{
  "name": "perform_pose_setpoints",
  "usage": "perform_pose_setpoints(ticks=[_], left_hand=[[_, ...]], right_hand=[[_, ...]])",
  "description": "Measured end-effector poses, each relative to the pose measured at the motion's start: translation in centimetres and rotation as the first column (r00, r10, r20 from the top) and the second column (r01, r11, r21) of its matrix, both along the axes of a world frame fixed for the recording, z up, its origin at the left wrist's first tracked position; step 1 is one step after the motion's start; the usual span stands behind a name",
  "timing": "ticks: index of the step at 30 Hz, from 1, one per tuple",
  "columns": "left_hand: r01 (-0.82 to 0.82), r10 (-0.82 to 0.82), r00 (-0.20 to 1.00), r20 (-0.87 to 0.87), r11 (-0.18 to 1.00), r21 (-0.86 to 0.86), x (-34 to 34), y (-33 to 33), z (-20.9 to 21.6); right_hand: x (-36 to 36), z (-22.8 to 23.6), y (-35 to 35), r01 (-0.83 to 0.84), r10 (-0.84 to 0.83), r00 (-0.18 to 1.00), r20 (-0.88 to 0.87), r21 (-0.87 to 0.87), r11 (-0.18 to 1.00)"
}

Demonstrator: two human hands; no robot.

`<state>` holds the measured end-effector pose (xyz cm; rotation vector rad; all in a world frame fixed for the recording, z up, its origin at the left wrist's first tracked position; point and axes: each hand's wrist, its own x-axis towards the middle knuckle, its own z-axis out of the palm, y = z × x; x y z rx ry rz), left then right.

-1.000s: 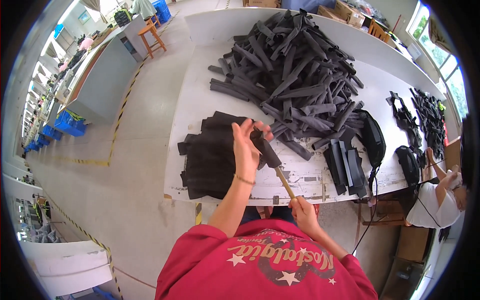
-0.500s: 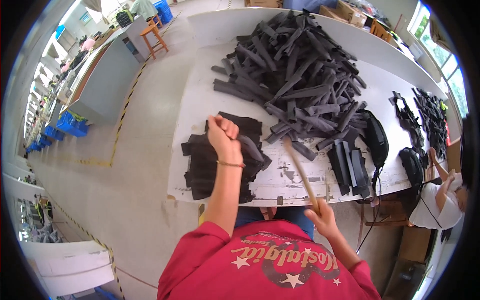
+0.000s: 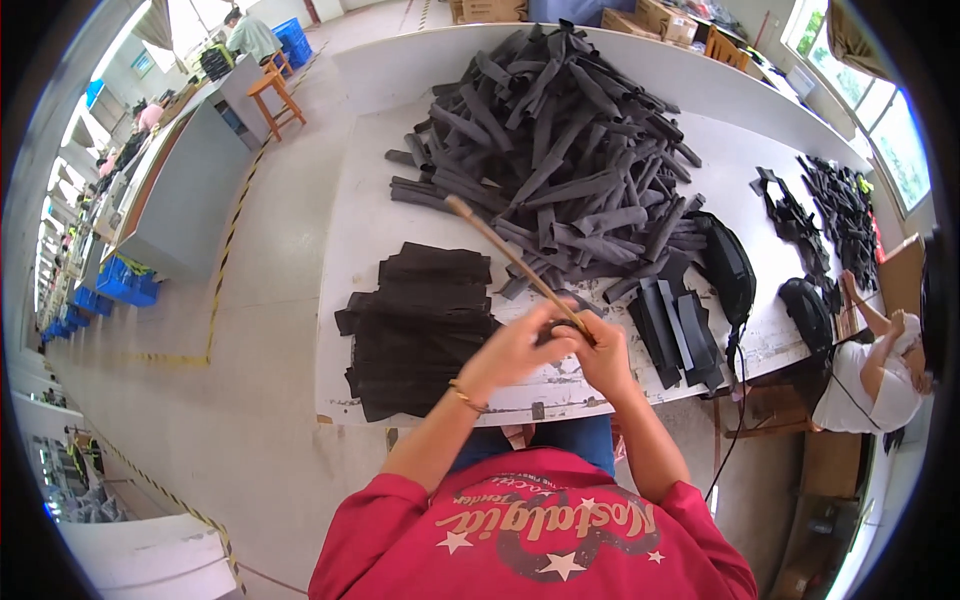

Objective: Assembling or inspecting black fabric bag components using a wooden tool.

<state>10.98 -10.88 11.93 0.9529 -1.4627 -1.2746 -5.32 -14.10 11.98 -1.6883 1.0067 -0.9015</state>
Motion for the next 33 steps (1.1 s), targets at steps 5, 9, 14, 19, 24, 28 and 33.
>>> perform_pose_setpoints(ticks=[5,9,14,19,24,28,33], left_hand=[[-0.1,0.102,0.994,-0.024,0.992,0.08,-4.5,1.6,-3.9],[-0.01,0.146,0.927,-0.347,0.93,0.366,-6.7,4.2,-2.1],[0.127,-0.069,0.987,-0.145,0.891,0.436,-4.5,6.6,-2.6],[-0.5,0.496,0.787,-0.367,0.861,0.091,-1.2,1.7,3.1],[-0.331,0.36,0.823,-0.44,0.932,0.145,0.0,-2.2,0.9],[-0.275,0.399,0.572,-0.717,0.916,0.291,0.4,-2.4,-0.2],[-0.391,0.549,0.393,-0.737,0.826,0.407,2.0,-4.3,-0.3]], right_hand=[[0.0,3.1,-3.0,0.357,-0.339,0.934,0.114,-0.291,0.887],[0.7,2.9,-6.3,0.491,-0.446,0.843,0.301,-0.094,0.866],[1.5,4.1,-8.7,0.507,-0.518,0.768,0.378,0.136,0.851],[2.1,4.0,-6.5,0.167,-0.181,0.956,0.232,0.079,0.983],[3.0,1.6,-3.9,-0.088,0.021,0.933,0.359,0.171,0.981],[3.2,0.6,-3.3,-0.08,0.056,0.975,0.217,0.105,0.991],[2.9,-0.5,-3.8,-0.104,0.0,0.932,0.361,0.27,0.957]])
